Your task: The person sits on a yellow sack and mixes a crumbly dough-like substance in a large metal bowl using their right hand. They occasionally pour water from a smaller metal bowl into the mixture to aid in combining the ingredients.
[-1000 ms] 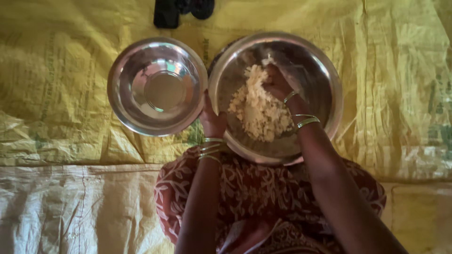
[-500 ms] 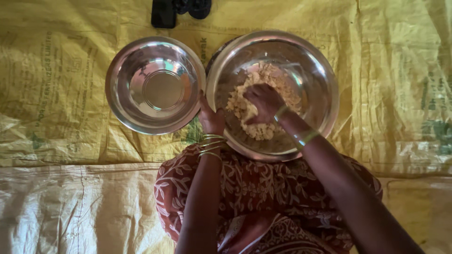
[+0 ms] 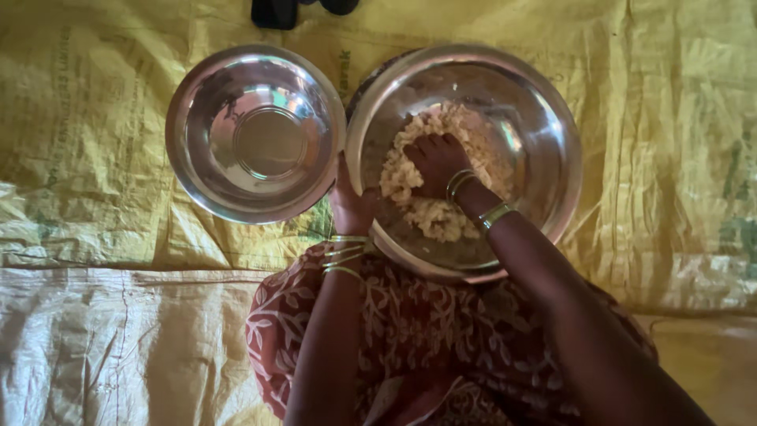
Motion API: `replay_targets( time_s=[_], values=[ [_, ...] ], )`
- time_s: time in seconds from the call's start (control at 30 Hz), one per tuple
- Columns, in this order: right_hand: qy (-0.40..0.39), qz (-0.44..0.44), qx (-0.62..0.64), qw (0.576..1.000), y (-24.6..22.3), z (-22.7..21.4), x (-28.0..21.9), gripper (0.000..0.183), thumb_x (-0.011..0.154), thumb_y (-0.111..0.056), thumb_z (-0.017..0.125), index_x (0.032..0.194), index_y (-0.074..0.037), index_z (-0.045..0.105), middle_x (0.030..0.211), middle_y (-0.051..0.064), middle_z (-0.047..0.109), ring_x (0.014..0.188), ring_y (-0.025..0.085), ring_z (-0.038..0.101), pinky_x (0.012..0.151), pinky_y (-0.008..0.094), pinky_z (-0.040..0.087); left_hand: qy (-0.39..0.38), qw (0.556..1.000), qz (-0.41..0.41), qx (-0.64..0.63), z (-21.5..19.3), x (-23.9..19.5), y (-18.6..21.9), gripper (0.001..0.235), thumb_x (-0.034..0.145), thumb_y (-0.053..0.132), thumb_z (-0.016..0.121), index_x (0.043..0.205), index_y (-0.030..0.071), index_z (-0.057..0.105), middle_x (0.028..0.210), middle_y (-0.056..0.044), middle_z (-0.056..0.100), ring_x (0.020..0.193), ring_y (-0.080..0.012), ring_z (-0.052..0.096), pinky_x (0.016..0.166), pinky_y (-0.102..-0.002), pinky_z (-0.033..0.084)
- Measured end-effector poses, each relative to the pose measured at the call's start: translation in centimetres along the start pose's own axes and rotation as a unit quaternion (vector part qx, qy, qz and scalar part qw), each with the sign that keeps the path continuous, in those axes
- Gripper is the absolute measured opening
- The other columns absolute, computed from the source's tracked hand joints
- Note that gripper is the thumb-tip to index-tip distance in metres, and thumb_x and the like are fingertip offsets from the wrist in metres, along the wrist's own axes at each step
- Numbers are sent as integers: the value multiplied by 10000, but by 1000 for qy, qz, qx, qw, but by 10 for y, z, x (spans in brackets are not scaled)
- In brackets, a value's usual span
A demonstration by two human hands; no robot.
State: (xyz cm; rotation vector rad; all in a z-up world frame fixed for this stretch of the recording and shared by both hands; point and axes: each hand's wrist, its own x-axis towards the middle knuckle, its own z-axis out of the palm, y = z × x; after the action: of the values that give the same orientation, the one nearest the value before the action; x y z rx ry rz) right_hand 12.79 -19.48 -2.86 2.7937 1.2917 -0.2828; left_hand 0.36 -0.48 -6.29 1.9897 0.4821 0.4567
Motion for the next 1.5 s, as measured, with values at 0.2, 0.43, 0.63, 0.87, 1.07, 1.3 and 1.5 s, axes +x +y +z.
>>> replay_targets(
  time_s=[0.2,0.43,0.63,0.87,1.07,1.3,1.5],
  values=[
    [8,31,-31,999,35,12,57,973,632,-862,728,1194,-69,688,1244,175,655,1225,351,567,918,483,512,31,999,25,15,7,3,-6,863,710,-4,663,1531,-4,395,1289,-345,640,1034,-462,716,850,-481,613],
    [-15,2,19,1000,33,9,21,1069,659,-782,760,1382,-21,562,1293,198,619,1205,326,572,1050,444,498,63,997,49,13,15,3,-17,896,703,31,747,1525,35,390,1310,-316,652,1037,-488,686,846,-506,578],
    [25,-101,-84,991,14,1,-89,933,801,-676,686,1479,-75,464,1511,193,427,1383,335,446,1156,515,398,89,993,72,-8,22,3,-26,860,745,20,775,1523,48,409,1317,-314,641,1160,-478,667,968,-482,565],
    [-149,30,29,988,-33,-12,-120,880,879,-644,600,1564,-149,353,1666,184,190,1511,382,176,1216,538,183,17,998,-57,-6,16,2,-11,888,736,54,665,1577,59,377,1270,-296,676,1137,-450,689,964,-479,570],
    [-152,71,226,960,4,-50,-89,459,905,-272,679,1346,-149,645,1355,150,593,1133,280,612,1024,439,507,-23,993,-66,94,-4,-10,8,963,713,208,787,1511,-1,290,1361,-345,548,1137,-512,603,955,-552,511],
    [238,125,210,940,27,-77,-98,362,905,-329,827,794,-13,689,696,179,668,588,246,606,568,401,477,59,980,-153,112,-1,-30,0,1009,736,253,815,1484,-117,248,1292,-361,486,1183,-499,535,1013,-552,479],
    [367,165,274,874,35,-82,-105,277,861,-220,808,774,12,686,596,169,564,513,235,536,527,386,427,210,903,-373,-31,0,-15,-58,1099,762,486,868,1367,-137,195,1324,-347,314,1253,-447,414,1007,-513,490]
  ],
)
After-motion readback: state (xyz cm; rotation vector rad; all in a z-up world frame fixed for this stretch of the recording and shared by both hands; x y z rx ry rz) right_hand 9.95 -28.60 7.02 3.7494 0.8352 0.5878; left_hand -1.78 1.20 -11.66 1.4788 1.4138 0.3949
